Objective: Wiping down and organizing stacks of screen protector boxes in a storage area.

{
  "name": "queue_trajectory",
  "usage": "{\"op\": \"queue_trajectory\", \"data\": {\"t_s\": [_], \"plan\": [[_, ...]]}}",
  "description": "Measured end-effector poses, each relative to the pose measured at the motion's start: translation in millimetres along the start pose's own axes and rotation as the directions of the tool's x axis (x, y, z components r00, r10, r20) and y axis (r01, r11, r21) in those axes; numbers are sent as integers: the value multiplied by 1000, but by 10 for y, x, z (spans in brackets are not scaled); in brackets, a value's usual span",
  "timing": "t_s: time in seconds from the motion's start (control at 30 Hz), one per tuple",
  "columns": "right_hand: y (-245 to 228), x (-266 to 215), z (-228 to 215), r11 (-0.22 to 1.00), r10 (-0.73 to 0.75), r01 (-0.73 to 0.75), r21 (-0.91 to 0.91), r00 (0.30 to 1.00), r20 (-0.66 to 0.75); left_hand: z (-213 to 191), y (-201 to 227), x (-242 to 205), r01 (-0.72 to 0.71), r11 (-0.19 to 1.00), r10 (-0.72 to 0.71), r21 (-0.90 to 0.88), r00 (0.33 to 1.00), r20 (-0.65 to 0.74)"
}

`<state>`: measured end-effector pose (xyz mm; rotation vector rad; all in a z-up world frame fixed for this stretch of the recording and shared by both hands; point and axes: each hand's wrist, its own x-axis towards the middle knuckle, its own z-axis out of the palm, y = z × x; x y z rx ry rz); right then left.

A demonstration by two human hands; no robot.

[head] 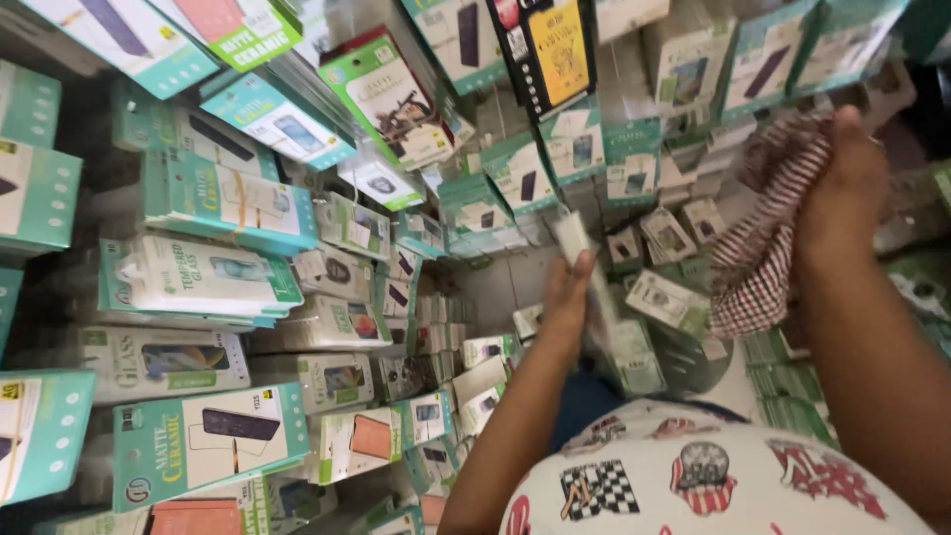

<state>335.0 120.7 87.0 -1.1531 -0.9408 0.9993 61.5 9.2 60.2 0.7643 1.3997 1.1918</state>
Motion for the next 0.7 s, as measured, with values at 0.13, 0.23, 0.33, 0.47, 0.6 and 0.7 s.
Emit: {"op": "queue_trajectory", "data": {"t_s": [0.13, 0.23, 0.33, 0.47, 0.6, 0.7], "plan": [[41, -221, 264, 904, -132, 150, -401, 989, 71, 82, 141, -21, -37, 997, 39, 70, 998, -41], [-112, -560, 589, 847, -385, 462, -262, 875, 295, 200, 33, -124, -215, 953, 167, 213, 960, 224], [174, -624, 623, 720, -373, 533, -444, 837, 400, 286, -60, -232, -507, 815, 460, 281, 861, 219], [-193, -570, 645, 908, 107, -33, -418, 982, 155, 213, -16, -224, -713, 605, 593, 355, 701, 397], [897, -62, 270, 674, -495, 493, -550, 854, 160, 154, 403, -271, -740, 514, 565, 434, 673, 478], [-247, -637, 729, 713, -545, 691, -118, 652, 527, 189, 234, -240, -718, 520, 516, 463, 696, 499]]}}
